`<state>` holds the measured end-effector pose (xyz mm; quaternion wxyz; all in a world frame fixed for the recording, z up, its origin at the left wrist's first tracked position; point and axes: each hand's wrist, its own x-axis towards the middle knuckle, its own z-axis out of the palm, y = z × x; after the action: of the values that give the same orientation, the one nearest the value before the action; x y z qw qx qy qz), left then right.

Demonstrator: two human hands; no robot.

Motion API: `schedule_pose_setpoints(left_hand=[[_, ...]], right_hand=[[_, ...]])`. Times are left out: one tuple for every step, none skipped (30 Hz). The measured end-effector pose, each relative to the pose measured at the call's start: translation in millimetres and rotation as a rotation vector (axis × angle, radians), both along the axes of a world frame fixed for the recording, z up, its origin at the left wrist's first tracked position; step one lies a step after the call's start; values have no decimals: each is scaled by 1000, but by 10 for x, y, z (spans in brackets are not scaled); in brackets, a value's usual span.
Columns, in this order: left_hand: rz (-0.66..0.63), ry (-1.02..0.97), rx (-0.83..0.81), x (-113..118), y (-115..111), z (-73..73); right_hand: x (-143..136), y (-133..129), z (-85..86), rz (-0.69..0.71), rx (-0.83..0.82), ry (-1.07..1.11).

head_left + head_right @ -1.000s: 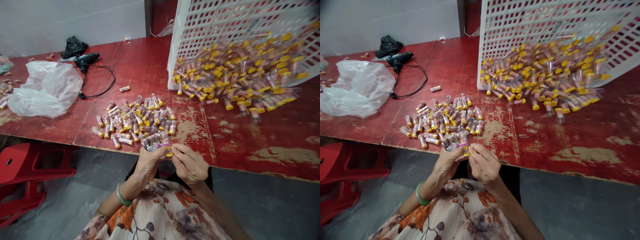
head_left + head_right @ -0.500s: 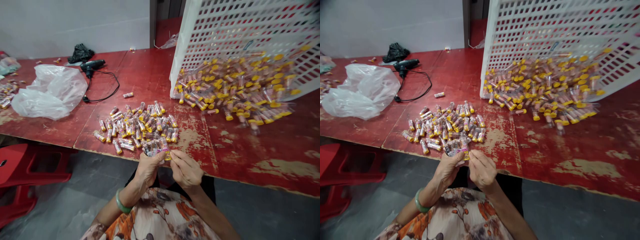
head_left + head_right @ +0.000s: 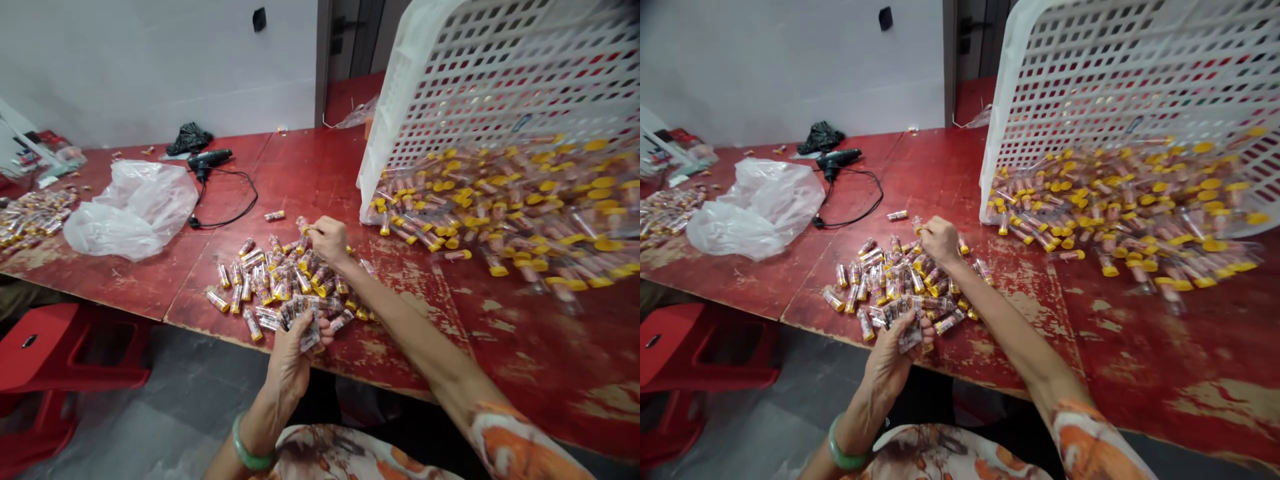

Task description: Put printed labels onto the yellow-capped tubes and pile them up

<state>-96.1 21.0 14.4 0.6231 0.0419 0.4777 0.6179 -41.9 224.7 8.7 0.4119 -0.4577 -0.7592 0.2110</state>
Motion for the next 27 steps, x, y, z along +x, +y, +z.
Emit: schedule_pose_setpoints(left_hand=[[-1, 6, -3, -14, -11, 5], [6, 9, -6, -27, -16, 12], [18, 13, -11, -40, -17, 21], [33, 20, -17, -55, -14, 30], [44, 29, -22, -71, -9, 37], [53, 40, -24, -88, -3, 43], [59, 51, -21, -106, 2, 46], [63, 59, -11, -122, 6, 46], [70, 66, 2, -135, 10, 42], [84, 69, 14, -145, 12, 36], [96, 68, 23, -150, 13, 27], [105, 64, 26, -149, 14, 17], [105, 57, 25, -142, 14, 5], [97, 49, 20, -131, 14, -6], [81, 41, 14, -115, 14, -15], [60, 31, 10, -99, 14, -23], [36, 23, 5, -82, 13, -27], [22, 19, 0, -68, 13, -28], [21, 23, -9, -56, 12, -24], [35, 32, -19, -48, 11, -18], [59, 45, -30, -43, 10, -10], [83, 59, -38, -39, 11, -2], [98, 68, -40, -37, 11, 5], [102, 68, -35, -34, 12, 11], [96, 62, -28, -30, 13, 14], [86, 54, -20, -23, 14, 16], [72, 46, -20, -12, 14, 16]], right_hand=[[-153, 122, -4, 41, -11, -41], [-290, 208, -12, 80, -23, -90], [-403, 263, -24, 115, -35, -140], [-486, 294, -37, 144, -49, -186], [-532, 308, -50, 164, -64, -229], [-536, 316, -61, 175, -78, -267], [-496, 324, -69, 175, -91, -301], [-411, 338, -74, 161, -105, -329], [-286, 361, -77, 130, -119, -353], [-131, 394, -78, 82, -137, -373], [43, 434, -80, 21, -159, -390], [221, 477, -85, -47, -187, -407], [387, 518, -96, -110, -222, -424], [529, 553, -116, -159, -259, -438], [636, 581, -145, -188, -297, -447], [704, 601, -185, -199, -332, -450], [732, 616, -231, -196, -363, -444], [726, 628, -279, -185, -387, -428], [695, 639, -323, -170, -405, -402], [651, 652, -360, -158, -419, -369], [605, 667, -385, -148, -428, -328], [570, 681, -396, -141, -434, -281], [554, 692, -392, -137, -440, -229], [564, 694, -375, -134, -447, -172], [601, 683, -347, -131, -455, -110], [665, 652, -311, -126, -465, -43], [751, 598, -269, -119, -476, 26]])
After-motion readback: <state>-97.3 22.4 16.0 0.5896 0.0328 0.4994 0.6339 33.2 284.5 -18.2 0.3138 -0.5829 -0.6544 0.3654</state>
